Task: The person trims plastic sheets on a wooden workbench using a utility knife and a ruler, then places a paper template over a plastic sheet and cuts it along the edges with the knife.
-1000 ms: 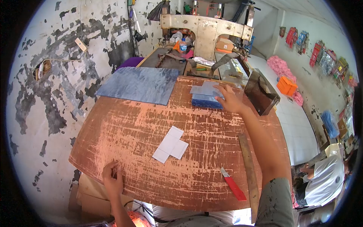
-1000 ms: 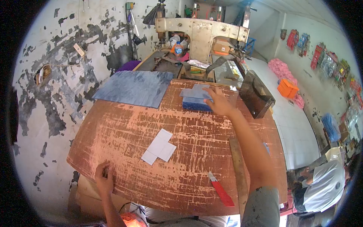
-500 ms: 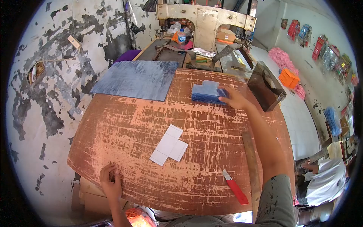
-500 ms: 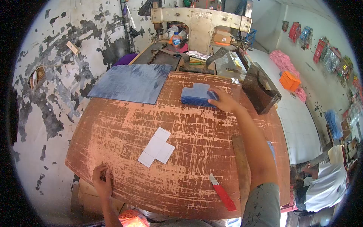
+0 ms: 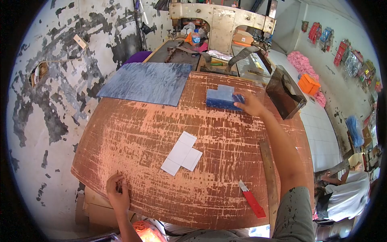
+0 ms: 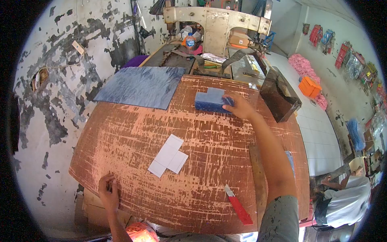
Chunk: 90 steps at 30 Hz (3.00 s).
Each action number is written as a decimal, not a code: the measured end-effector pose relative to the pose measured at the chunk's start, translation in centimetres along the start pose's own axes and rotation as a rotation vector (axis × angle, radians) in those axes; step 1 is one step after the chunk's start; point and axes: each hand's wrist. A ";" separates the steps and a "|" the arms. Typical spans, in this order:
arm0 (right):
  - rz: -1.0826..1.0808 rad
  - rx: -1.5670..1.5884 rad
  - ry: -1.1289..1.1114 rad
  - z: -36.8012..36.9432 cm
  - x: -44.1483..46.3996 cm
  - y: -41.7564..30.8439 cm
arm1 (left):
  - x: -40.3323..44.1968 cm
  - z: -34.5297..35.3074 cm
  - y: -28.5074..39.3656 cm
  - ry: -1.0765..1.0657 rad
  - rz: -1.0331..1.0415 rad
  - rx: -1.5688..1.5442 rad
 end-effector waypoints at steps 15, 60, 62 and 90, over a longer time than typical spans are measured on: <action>0.081 0.015 -0.038 -0.7 -0.2 -0.2 | -0.1 0.5 -1.3 0.000 0.000 -0.066; 0.635 -0.476 0.912 -8.8 -55.8 -7.2 | 0.1 0.2 -1.1 0.033 -0.046 0.110; 0.569 -0.530 0.917 -8.8 -54.7 -8.6 | 0.3 0.5 -1.4 0.018 -0.008 0.115; 0.614 -0.552 0.588 -8.4 -50.2 -11.1 | 0.1 0.4 -0.6 -0.040 -0.043 0.106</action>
Point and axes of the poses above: each hand's wrist, its own x-axis towards the middle knuckle, its own z-axis out of the palm, y = z × x, and after that the axes turned 14 degrees about x, right-handed
